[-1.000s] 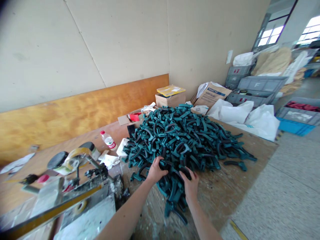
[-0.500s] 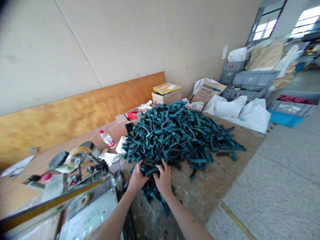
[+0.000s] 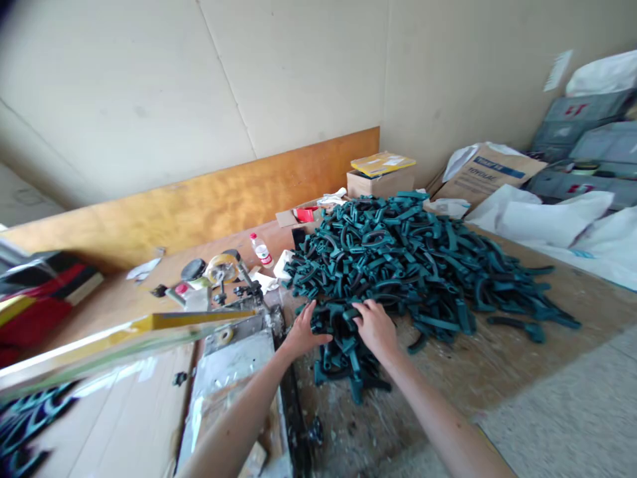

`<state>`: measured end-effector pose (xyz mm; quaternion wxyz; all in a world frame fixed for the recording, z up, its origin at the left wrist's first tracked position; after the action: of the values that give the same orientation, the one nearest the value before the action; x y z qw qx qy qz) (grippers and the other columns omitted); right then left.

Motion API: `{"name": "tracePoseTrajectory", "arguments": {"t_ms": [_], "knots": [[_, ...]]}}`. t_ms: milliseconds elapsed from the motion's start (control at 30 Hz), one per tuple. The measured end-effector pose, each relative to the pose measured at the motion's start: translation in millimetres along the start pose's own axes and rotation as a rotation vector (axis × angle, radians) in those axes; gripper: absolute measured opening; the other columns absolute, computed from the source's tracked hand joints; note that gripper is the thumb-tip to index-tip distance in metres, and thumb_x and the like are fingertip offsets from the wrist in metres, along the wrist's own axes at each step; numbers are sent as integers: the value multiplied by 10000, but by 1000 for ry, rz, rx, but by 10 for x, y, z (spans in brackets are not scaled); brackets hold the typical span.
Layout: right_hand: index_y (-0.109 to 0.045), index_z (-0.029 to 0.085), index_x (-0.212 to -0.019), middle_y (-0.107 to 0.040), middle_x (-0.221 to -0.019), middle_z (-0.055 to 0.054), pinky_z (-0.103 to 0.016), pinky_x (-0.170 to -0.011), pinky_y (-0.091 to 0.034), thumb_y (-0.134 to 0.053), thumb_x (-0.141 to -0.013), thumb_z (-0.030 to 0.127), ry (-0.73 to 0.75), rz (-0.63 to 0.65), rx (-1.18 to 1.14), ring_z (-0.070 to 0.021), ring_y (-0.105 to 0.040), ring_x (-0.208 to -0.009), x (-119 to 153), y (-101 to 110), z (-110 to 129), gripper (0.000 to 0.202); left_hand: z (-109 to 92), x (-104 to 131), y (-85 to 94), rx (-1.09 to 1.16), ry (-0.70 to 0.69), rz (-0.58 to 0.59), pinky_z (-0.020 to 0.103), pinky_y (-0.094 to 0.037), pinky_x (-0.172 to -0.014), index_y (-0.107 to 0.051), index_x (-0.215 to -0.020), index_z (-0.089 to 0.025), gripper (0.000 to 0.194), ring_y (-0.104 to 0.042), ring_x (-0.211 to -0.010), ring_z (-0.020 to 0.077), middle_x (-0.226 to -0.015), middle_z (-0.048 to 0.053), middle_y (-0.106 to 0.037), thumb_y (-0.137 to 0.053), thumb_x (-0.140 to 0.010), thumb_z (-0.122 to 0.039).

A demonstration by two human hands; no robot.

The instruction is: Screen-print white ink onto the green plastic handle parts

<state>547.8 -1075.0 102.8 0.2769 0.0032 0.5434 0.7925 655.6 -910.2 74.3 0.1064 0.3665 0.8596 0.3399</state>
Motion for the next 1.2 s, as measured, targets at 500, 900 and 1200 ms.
{"name": "tracePoseTrajectory", "arguments": {"t_ms": [500,900,1200], "knots": [[-679,194,-875,-698,-854,-43,-393,-788,-543,-672,-709,366,-82,498,-990,-251,-665,-835,839,-947,2117,239,1591,2947,1932,525,364,-722,309,-522,-774,-713,-930,-165,381,-667,-866,215,-897,73,-732,-664,-744,-494],[-706,247,-1100,-635,-1017,-91,-393,-854,-471,-444,-878,105,793,364,-196,-244,-548,-966,1393,-1367,3127,371,1547,3538,3399,701,155,-1185,194,-482,-619,-655,-1058,-168,413,-571,-622,86,-683,-24,-618,-696,-746,-435],[-508,233,-1357,-508,-1389,-76,-534,-1107,-246,-531,-912,468,1044,531,-153,-274,-356,-1346,1586,-1533,3514,504,898,3031,3749,636,145,-982,197,-408,-435,-597,-674,-156,465,-474,-448,104,-499,-2,-558,-452,-854,-560]]}}
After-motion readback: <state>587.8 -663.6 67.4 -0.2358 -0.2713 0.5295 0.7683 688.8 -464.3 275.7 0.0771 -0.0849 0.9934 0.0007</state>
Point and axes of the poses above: each hand's wrist, its own x-axis away from the middle knuckle, its own y-axis out of the back of the hand, z = x × y, the point moved 10 cm from there along -x, towards the middle knuckle
